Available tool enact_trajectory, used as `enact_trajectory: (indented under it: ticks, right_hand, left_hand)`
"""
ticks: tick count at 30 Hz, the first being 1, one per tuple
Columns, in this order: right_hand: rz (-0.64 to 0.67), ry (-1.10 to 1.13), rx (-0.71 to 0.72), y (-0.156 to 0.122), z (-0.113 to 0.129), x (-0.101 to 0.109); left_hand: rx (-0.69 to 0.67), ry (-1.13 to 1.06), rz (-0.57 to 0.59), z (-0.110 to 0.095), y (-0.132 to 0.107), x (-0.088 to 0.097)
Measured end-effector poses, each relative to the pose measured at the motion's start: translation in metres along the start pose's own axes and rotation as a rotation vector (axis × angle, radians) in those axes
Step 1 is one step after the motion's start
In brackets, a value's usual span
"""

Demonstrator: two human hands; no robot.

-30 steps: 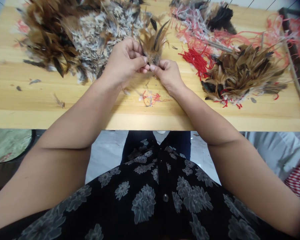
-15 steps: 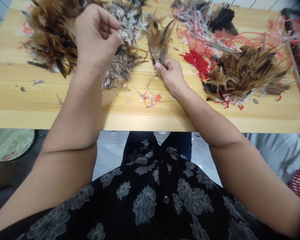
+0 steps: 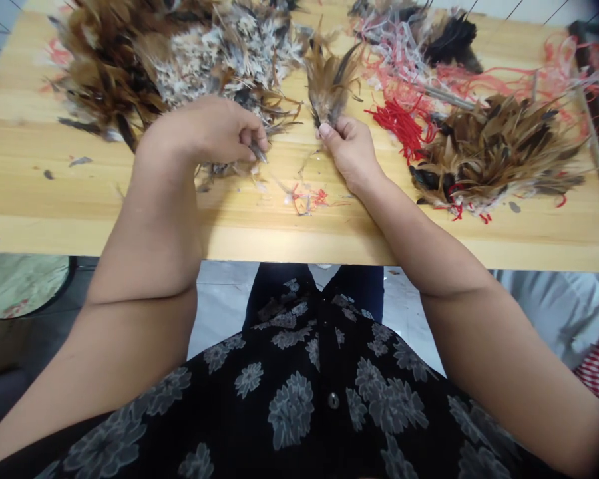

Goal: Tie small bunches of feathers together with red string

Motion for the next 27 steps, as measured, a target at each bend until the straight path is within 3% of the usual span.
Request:
enact_trajectory:
  ticks: [4, 6, 9, 11, 13, 20, 27]
  right_hand:
    - [-0.011, -0.013, -0.007, 0.001, -0.001, -0.001]
    - [-0.003, -0.022, -0.003, 0.001, 0.001, -0.002]
    - [-0.002, -0.011, -0.007, -0.001, 0.006, -0.004]
    - [-0.005, 0.012, -0.018, -0.003, 0.008, -0.004]
    - [-0.001, 0.035, -0.025, -0.005, 0.009, -0.005]
    - [0.038, 0.057, -0.029, -0.008, 0.011, -0.008]
    - [0.048, 0.044, -0.100, -0.009, 0.012, -0.012]
  left_hand:
    - [-0.026, 0.048, -0.031, -0.014, -0.007, 0.007]
    - [-0.048, -0.024, -0.106, -0.012, -0.006, 0.007]
    - [-0.111, -0.293, -0.358, -0.001, 0.006, 0.006]
    - [-0.157, -0.511, -0.591, 0.010, 0.016, 0.004]
    - [-0.251, -0.659, -0.684, 0.011, 0.027, -0.003]
    - [-0.343, -0.623, -0.815, -0.018, 0.025, -0.005]
    - [-0.382, -0.526, -0.832, -0.039, 0.021, -0.004]
Point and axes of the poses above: each hand's wrist, its own y-axis towards the middle knuckle, its own x-axis out of the back of the hand, z = x × y, the point moved 6 cm from there along y, towards the middle knuckle, and after that the axes turned 13 degrees about y, right-handed, at the moved point
